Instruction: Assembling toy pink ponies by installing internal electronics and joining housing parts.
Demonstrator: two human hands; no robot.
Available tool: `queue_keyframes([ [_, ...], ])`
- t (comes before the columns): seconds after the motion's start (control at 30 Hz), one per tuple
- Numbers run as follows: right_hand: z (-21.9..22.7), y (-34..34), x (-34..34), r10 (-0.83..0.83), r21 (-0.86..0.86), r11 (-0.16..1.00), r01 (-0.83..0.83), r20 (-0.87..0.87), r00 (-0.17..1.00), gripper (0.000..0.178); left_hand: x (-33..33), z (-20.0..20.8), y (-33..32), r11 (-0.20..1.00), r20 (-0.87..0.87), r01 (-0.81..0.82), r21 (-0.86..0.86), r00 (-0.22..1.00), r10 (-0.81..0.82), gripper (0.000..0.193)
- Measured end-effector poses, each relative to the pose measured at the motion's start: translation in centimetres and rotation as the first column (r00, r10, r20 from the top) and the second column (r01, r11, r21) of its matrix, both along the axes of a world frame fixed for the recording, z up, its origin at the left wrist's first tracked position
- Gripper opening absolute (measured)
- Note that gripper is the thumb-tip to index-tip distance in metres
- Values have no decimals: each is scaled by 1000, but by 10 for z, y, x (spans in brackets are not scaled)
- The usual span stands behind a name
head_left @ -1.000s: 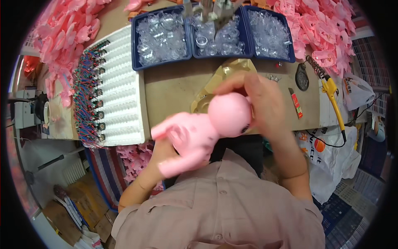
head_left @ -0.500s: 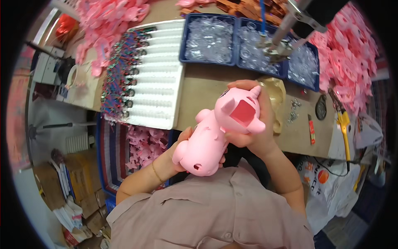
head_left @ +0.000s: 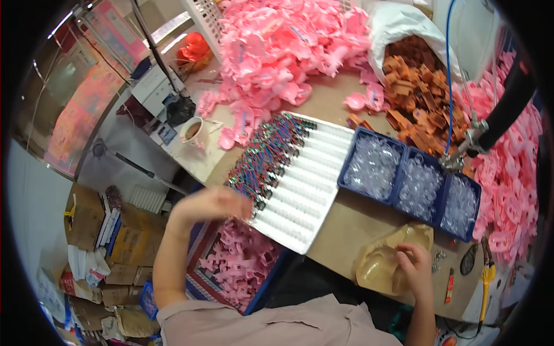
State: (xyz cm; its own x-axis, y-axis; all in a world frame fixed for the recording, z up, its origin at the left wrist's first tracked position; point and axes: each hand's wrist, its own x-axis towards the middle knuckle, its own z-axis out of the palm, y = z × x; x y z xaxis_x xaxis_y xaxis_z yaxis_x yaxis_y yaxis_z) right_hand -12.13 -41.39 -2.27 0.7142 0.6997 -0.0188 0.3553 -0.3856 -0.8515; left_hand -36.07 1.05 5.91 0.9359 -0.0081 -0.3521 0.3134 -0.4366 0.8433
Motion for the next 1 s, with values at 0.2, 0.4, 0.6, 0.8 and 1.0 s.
queue_keyframes([
  [0.2,-21,-2,9,-141,60,990,130,273,951,8,160,-14,252,402,581,-801,-443,85,810,42],
  [0.4,-16,1,3,-307,85,949,304,30,951,10,266,-24,249,511,516,-720,-469,246,820,95],
  [0.6,-19,-4,6,-273,4,962,273,-6,962,11,332,-10,135,276,862,-903,330,407,303,63],
  [0.8,-3,-8,7,-145,38,989,140,330,933,5,365,-68,83,8,648,-692,722,672,-358,41],
  [1.0,32,-13,88,-525,258,846,467,253,812,13,358,-80,72,269,340,-268,925,899,-277,34],
])
